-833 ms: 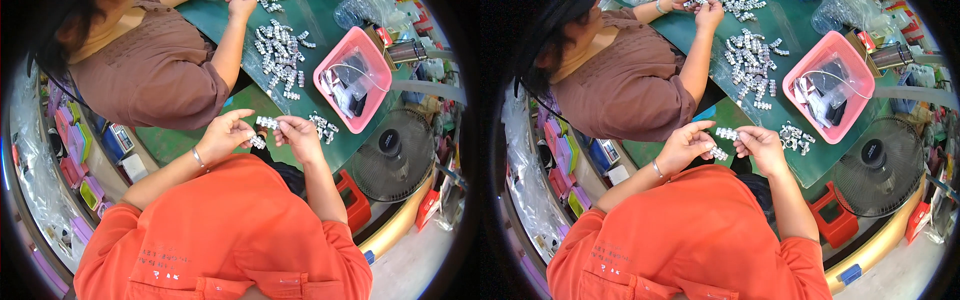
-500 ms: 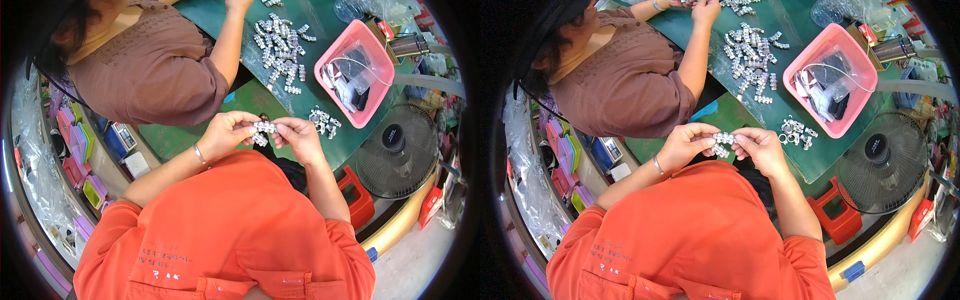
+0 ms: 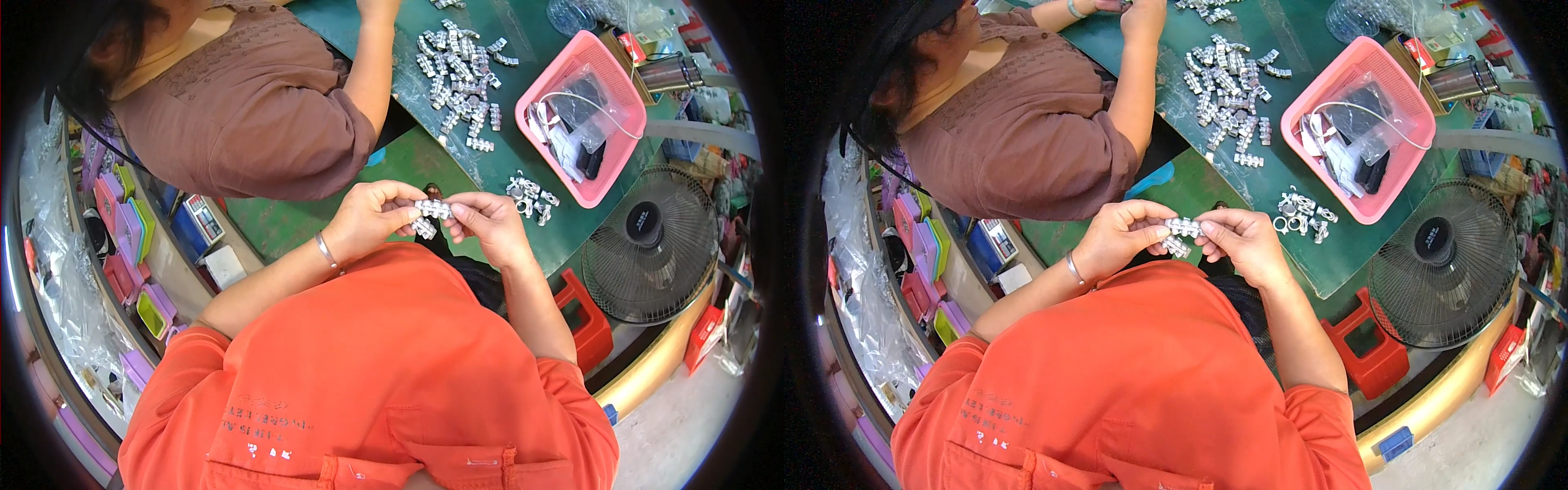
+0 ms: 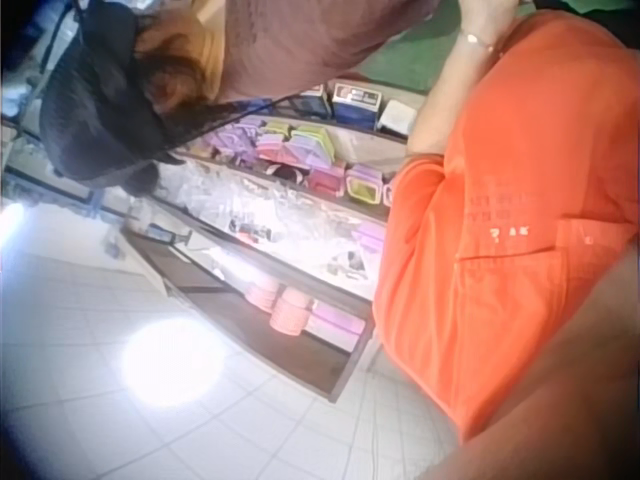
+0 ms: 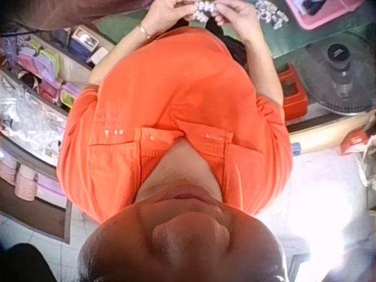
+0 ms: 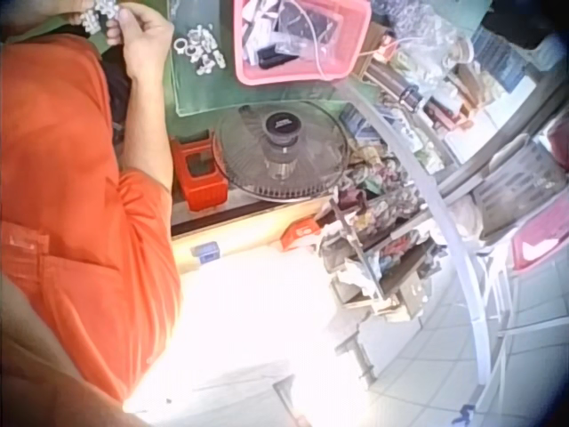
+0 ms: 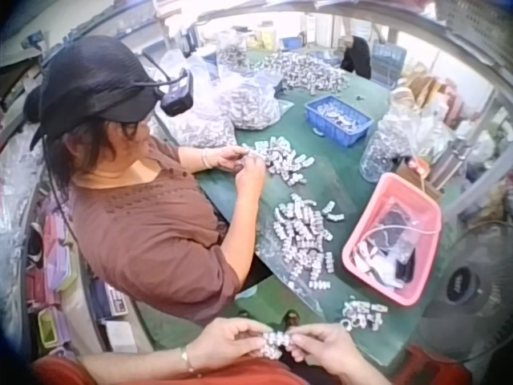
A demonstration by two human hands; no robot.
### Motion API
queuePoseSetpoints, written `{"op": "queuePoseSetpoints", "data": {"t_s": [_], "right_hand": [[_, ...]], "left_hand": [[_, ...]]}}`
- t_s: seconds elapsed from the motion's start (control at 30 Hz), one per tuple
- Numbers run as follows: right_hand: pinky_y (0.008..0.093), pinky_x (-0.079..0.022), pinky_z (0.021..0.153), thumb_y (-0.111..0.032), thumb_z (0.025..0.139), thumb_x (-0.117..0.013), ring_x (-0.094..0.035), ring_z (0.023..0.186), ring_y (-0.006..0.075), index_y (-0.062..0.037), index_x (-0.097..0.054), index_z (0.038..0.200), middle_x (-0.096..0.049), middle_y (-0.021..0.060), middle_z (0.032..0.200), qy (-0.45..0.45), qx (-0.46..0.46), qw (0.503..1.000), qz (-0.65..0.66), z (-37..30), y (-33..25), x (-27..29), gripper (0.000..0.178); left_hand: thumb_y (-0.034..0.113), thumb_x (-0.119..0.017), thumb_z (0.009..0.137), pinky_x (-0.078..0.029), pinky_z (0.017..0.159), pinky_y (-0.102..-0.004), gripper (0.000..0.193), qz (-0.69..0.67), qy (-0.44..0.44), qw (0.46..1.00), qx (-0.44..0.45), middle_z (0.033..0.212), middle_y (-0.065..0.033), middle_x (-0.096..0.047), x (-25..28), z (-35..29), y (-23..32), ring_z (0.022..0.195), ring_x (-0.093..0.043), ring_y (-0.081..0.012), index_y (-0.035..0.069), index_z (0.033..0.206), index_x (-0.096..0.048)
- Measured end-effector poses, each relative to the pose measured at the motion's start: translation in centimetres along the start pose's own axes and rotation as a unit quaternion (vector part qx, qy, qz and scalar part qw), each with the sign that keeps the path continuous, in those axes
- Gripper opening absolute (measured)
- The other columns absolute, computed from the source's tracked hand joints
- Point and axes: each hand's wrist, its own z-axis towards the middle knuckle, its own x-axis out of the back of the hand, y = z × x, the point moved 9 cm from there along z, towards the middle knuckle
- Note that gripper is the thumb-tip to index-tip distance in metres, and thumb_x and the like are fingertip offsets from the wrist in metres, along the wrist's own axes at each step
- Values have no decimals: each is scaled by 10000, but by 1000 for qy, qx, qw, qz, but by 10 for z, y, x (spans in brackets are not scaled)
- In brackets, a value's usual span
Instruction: The person sorts small metal hardware components from plastic bags into piles on a green table. They then manually link the components together into chains and place the finished chains into a pink basket. The person also moves between tables to organize materials.
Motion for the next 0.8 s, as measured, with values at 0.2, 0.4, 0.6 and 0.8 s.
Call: {"op": "queuePoseSetpoints", "data": {"t_s": [0.2, 0.4, 0.6, 0.8], "right_hand": [[202, -497, 569, -74, 860, -557, -575, 617, 83, 31, -621, 970, -634, 60, 775, -9, 0, 1000, -8, -1, -3, -2, 166], [200, -496, 573, -76, 861, -554, -574, 618, 83, 30, -621, 973, -634, 57, 777, -5, -4, 1000, -13, -1, -2, -1, 168], [201, -498, 574, -79, 863, -552, -577, 622, 85, 25, -617, 986, -640, 64, 792, -4, -13, 1000, -13, 0, 4, 0, 173], [206, -499, 578, -84, 866, -551, -582, 629, 85, 23, -617, 992, -641, 64, 791, -8, -21, 1000, -8, 2, 11, 1, 178]], "left_hand": [[26, -585, 828, -508, 644, -216, 197, 5, -1, 1000, -4, 842, -65, -635, 1, 1, 0, 695, -597, -87, -34, 1015, -593], [25, -586, 828, -504, 634, -211, 191, 14, -4, 1000, 1, 839, -63, -636, 0, 1, 1, 688, -594, -85, -34, 1009, -596], [27, -584, 830, -502, 631, -209, 186, 18, -5, 1000, 10, 838, -63, -636, 0, 2, -2, 684, -593, -86, -35, 1004, -597], [28, -581, 832, -502, 630, -206, 183, 17, -3, 1000, 21, 842, -65, -637, 0, 1, -3, 689, -596, -86, -38, 1002, -596]]}}
